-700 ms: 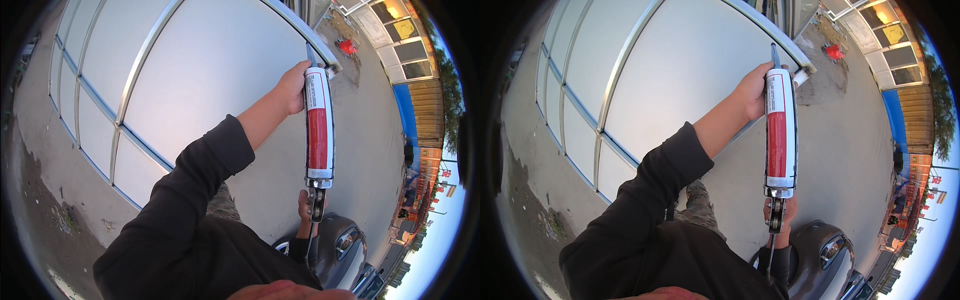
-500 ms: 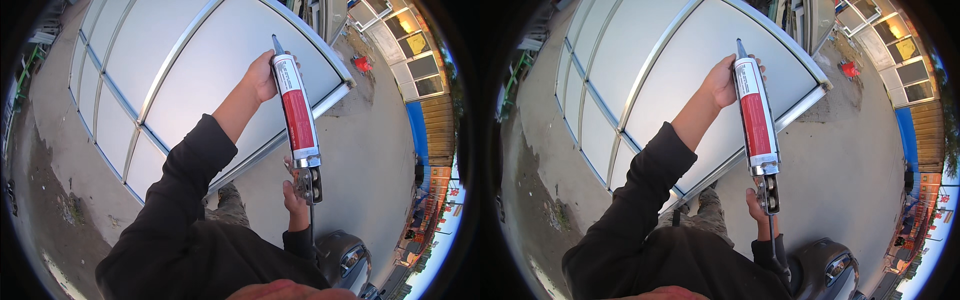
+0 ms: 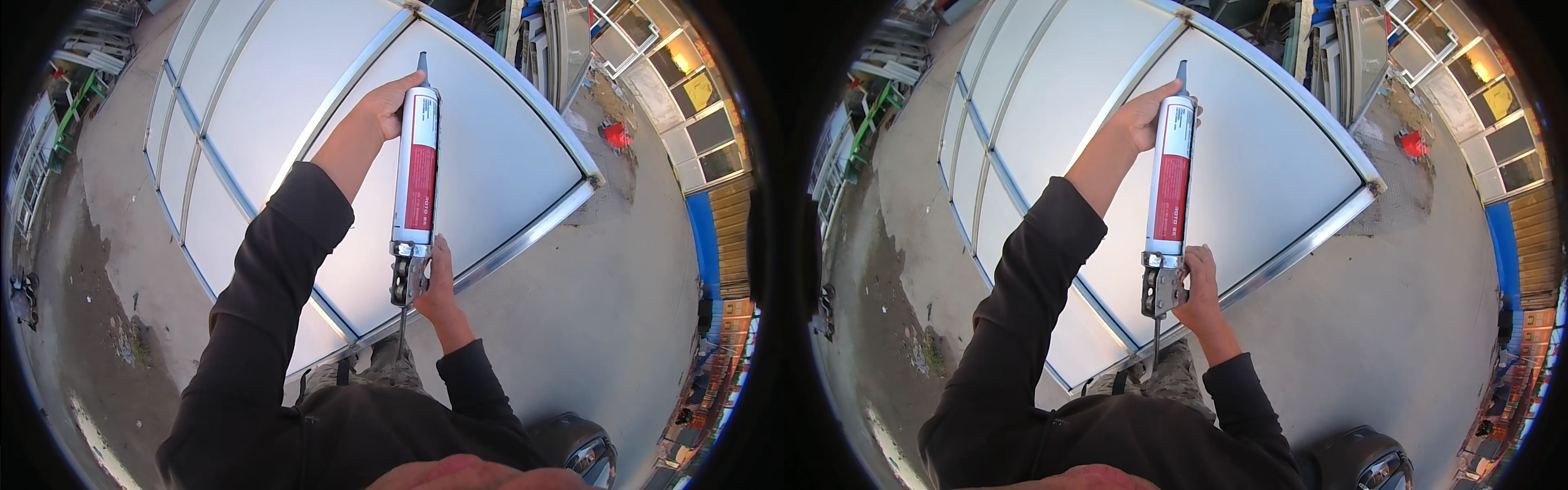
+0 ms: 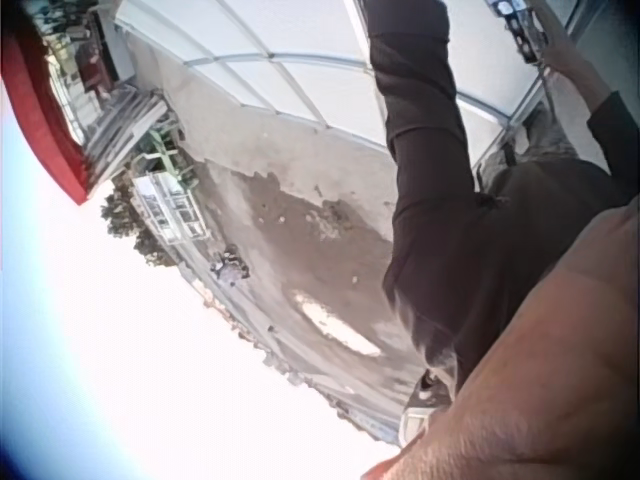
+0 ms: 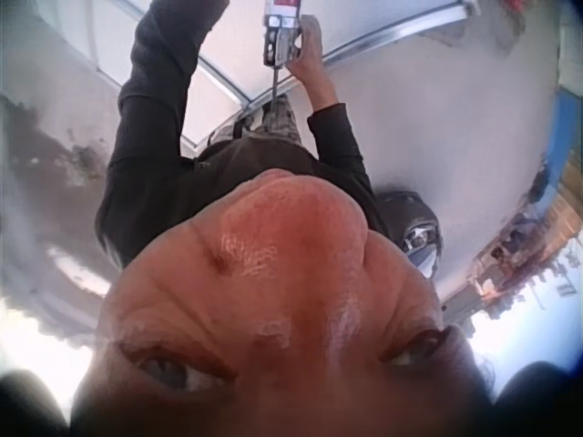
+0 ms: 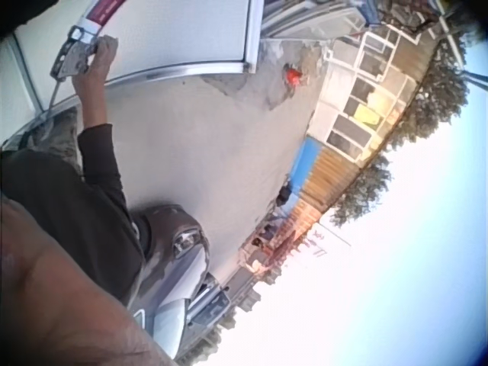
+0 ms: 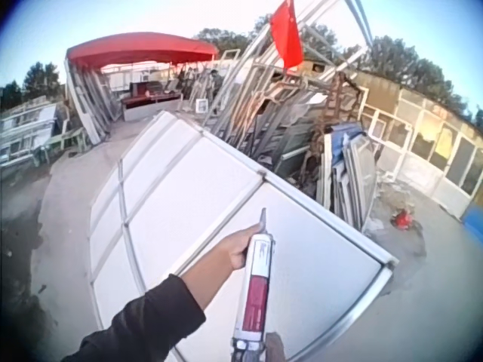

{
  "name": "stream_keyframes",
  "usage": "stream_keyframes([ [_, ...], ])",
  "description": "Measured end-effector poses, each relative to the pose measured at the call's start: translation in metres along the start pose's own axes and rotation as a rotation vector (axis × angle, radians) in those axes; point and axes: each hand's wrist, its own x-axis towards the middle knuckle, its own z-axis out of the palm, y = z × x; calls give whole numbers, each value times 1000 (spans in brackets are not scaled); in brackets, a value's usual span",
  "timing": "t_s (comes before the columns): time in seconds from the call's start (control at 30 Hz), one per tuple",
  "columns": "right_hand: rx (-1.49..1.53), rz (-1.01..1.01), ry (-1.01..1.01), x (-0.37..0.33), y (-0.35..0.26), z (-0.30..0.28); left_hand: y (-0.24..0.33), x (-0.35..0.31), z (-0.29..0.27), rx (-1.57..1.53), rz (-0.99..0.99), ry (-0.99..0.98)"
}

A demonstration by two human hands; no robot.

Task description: The person applies sealant along the seams of a large white panel structure using a caulking gun. They move along the frame, dispensing sealant into the joints between panels. The person then walks to a blue workbench and places the caulking gun on the surface.

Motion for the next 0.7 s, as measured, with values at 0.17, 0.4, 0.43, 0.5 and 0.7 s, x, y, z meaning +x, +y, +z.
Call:
stream_keyframes([
  [0.17,154,39,123,72,34,65,23,30,1,468,109,41],
  [0.4,360,103,199,138,61,106,43,77,-7,657,186,167],
  [0.43,345,94,211,142,64,109,43,81,-8,663,183,194],
  [0.5,333,85,230,150,67,115,47,89,-9,675,185,190],
  [0.7,402,121,251,168,72,126,60,107,-8,710,156,197],
])
